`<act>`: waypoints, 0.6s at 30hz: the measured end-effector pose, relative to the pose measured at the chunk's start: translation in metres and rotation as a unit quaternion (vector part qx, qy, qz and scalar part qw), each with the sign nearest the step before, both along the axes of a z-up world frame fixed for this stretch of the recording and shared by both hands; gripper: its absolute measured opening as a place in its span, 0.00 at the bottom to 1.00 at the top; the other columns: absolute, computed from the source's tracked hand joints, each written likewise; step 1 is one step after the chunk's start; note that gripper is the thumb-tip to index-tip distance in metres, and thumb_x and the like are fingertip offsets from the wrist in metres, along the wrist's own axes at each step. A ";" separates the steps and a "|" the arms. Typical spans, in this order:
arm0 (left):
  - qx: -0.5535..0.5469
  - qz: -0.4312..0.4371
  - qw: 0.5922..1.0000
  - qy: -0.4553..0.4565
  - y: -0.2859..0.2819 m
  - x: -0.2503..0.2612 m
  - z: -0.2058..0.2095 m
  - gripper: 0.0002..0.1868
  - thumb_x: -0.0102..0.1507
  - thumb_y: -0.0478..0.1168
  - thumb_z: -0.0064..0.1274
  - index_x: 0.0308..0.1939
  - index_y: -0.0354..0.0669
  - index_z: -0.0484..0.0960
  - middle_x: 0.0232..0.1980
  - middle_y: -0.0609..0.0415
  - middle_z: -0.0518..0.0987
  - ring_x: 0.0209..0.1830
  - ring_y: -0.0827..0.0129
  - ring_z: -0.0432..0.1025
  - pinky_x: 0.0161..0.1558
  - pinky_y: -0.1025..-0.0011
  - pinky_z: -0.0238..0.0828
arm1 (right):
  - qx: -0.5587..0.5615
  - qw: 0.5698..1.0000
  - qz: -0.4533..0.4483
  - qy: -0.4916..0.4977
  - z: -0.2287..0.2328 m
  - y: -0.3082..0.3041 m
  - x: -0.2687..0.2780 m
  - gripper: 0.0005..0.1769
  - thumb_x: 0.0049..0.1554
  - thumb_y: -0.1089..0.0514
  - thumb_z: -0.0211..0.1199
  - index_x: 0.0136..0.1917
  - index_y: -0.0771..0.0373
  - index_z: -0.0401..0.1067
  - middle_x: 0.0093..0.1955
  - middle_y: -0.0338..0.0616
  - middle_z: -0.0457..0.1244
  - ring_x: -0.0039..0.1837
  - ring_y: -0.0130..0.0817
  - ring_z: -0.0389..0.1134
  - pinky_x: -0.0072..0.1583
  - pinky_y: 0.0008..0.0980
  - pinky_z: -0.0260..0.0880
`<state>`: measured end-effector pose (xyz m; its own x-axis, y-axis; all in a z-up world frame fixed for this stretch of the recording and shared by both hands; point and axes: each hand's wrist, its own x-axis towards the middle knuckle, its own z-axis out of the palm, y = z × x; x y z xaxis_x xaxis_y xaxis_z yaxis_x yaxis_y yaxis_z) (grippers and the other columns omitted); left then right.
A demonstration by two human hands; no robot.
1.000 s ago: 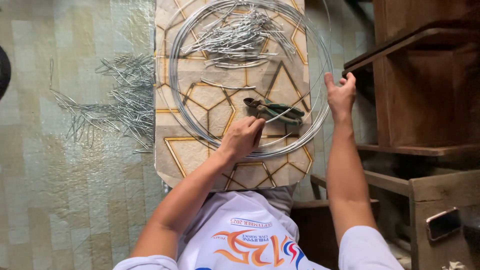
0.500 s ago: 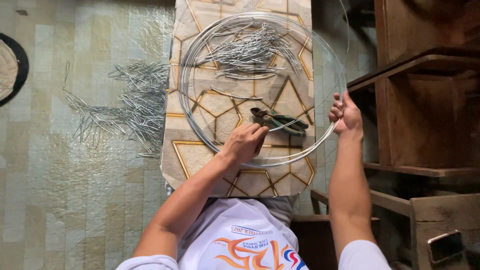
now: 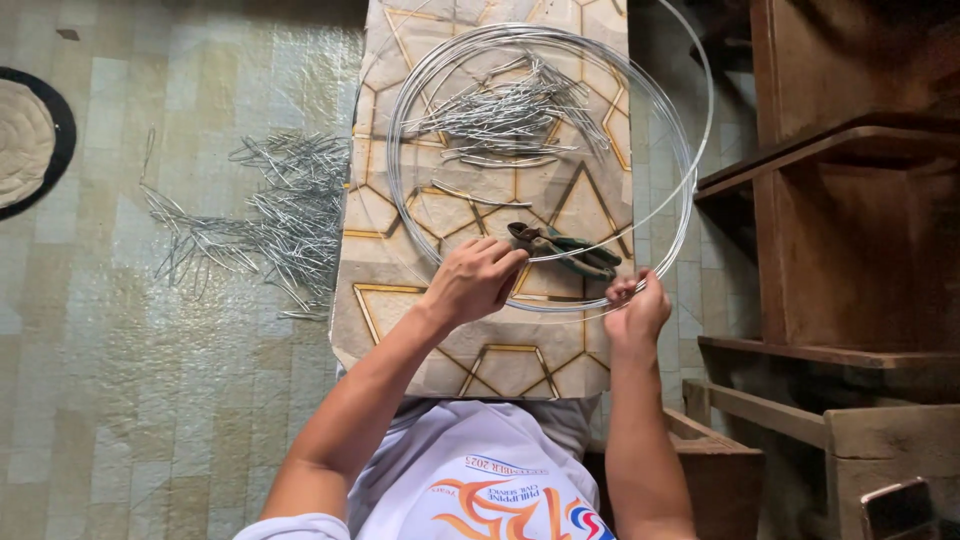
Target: Cutting and bending small segments of wire from a large coil using wire cutters
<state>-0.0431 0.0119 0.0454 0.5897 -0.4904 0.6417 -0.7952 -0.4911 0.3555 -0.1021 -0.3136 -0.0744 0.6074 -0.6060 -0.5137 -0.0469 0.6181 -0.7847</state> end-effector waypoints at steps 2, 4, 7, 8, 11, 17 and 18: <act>-0.001 -0.001 1.000 -0.002 0.002 -0.001 -0.002 0.06 0.63 0.38 0.51 0.44 0.49 0.80 0.30 0.56 0.71 0.31 0.62 0.72 0.35 0.68 0.70 | -0.015 0.999 0.034 -0.004 0.015 0.014 -0.022 0.09 0.67 0.52 0.52 0.49 0.57 0.67 0.35 0.44 0.58 0.39 0.44 0.67 0.41 0.40 0.66; -0.002 -0.002 1.000 -0.005 0.004 -0.003 -0.004 0.07 0.64 0.39 0.50 0.45 0.49 0.80 0.30 0.57 0.71 0.32 0.62 0.72 0.35 0.69 0.69 | -0.029 0.997 0.067 -0.007 0.047 0.032 -0.043 0.07 0.67 0.56 0.54 0.50 0.62 0.68 0.38 0.55 0.65 0.46 0.56 0.73 0.48 0.51 0.75; -0.010 -0.020 1.000 -0.004 0.007 -0.004 -0.005 0.08 0.62 0.39 0.52 0.45 0.51 0.80 0.30 0.58 0.70 0.32 0.62 0.71 0.36 0.68 0.68 | -0.189 0.958 0.191 0.097 0.114 0.053 -0.065 0.08 0.65 0.55 0.63 0.45 0.58 0.70 0.33 0.33 0.62 0.35 0.24 0.66 0.38 0.20 0.66; -0.006 -0.015 1.000 -0.003 0.008 -0.003 -0.005 0.08 0.62 0.39 0.52 0.45 0.52 0.80 0.31 0.57 0.71 0.33 0.62 0.71 0.37 0.68 0.67 | -0.300 0.890 0.284 0.194 0.132 0.053 -0.072 0.15 0.65 0.47 0.62 0.44 0.59 0.76 0.31 0.40 0.66 0.32 0.31 0.68 0.37 0.26 0.69; 0.014 0.015 1.000 -0.005 0.012 -0.001 -0.008 0.08 0.62 0.41 0.53 0.45 0.56 0.81 0.33 0.60 0.73 0.38 0.64 0.71 0.44 0.66 0.63 | -0.464 0.778 0.333 0.260 0.139 0.035 -0.084 0.18 0.65 0.41 0.63 0.48 0.56 0.81 0.32 0.44 0.69 0.34 0.36 0.70 0.40 0.34 0.71; 0.013 0.062 0.998 0.015 0.010 0.008 -0.030 0.07 0.61 0.42 0.55 0.43 0.61 0.81 0.37 0.65 0.76 0.47 0.66 0.69 0.52 0.63 0.60 | -0.652 0.726 0.214 0.049 0.138 0.066 -0.042 0.09 0.65 0.55 0.68 0.56 0.59 0.78 0.44 0.46 0.68 0.48 0.41 0.70 0.52 0.41 0.69; 0.012 0.062 0.998 0.023 0.011 0.008 -0.032 0.07 0.60 0.42 0.57 0.41 0.61 0.81 0.36 0.65 0.75 0.46 0.66 0.70 0.52 0.63 0.61 | -0.710 0.675 0.201 -0.026 0.136 0.075 -0.032 0.11 0.62 0.60 0.70 0.59 0.58 0.77 0.50 0.46 0.67 0.55 0.48 0.70 0.59 0.46 0.69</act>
